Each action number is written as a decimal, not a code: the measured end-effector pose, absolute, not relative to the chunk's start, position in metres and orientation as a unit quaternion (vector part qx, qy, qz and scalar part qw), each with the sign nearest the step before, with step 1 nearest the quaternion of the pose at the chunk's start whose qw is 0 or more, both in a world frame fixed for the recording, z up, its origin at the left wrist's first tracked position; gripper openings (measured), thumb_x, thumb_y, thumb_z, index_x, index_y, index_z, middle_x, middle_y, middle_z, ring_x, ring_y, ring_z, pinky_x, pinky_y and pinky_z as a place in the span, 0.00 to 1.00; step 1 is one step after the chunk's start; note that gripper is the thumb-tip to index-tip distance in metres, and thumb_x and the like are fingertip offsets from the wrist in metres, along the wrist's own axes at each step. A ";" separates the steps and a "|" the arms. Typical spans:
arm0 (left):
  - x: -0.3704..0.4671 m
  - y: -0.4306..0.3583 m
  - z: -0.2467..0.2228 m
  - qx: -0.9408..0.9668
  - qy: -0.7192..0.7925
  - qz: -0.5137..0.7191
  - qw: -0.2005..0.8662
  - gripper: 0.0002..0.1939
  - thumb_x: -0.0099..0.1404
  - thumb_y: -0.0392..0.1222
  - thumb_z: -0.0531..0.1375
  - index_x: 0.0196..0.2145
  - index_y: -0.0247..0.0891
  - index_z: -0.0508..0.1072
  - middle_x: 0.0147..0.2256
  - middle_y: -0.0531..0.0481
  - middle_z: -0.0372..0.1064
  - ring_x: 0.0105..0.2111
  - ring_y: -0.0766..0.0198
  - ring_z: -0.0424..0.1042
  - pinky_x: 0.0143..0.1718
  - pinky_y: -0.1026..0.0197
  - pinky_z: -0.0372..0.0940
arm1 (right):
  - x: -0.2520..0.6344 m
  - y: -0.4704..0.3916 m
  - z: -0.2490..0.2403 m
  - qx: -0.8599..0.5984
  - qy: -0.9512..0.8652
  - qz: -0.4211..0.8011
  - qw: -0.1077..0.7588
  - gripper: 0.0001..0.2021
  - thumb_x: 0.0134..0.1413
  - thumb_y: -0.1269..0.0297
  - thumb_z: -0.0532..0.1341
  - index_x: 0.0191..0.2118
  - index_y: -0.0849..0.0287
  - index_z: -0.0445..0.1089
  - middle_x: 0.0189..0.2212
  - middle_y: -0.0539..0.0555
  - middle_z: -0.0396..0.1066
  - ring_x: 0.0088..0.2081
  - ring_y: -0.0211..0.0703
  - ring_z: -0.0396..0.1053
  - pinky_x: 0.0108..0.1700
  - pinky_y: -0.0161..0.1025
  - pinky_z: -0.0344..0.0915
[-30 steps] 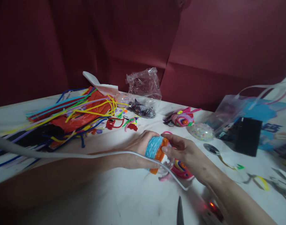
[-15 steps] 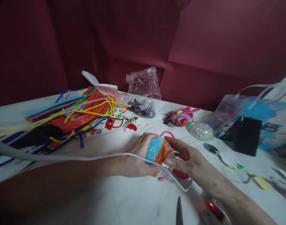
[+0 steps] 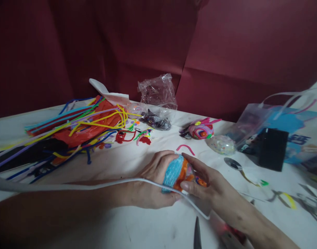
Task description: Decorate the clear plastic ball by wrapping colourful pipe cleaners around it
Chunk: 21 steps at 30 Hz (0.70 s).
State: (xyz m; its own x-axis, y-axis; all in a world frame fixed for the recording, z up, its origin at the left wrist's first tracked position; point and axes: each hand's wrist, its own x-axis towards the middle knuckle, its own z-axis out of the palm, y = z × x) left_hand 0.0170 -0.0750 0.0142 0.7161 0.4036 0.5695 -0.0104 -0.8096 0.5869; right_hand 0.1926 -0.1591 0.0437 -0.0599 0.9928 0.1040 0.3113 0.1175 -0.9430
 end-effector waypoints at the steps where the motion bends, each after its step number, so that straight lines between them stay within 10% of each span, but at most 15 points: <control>1: 0.017 -0.075 0.014 0.879 0.112 0.362 0.288 0.38 0.47 0.43 0.64 0.54 0.34 0.53 0.53 0.37 0.53 0.56 0.50 0.54 0.57 0.51 0.56 | 0.193 -0.159 0.044 -0.534 -0.606 0.406 0.428 0.40 0.51 0.46 0.70 0.61 0.66 0.55 0.53 0.62 0.56 0.53 0.60 0.54 0.49 0.41 0.65; 21: 0.017 -0.073 0.013 0.882 0.101 0.367 0.279 0.35 0.50 0.45 0.61 0.53 0.35 0.53 0.52 0.36 0.53 0.55 0.50 0.54 0.56 0.48 0.57 | 0.195 -0.148 0.045 -0.497 -0.592 0.447 0.449 0.23 0.56 0.54 0.69 0.51 0.57 0.63 0.47 0.55 0.61 0.44 0.52 0.62 0.43 0.36 0.65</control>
State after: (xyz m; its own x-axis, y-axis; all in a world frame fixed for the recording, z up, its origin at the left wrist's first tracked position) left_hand 0.0172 -0.0727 0.0128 0.7107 0.3825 0.5904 -0.0262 -0.8243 0.5655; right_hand 0.1954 -0.1481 0.0450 -0.1018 0.9910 0.0872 0.1872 0.1052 -0.9767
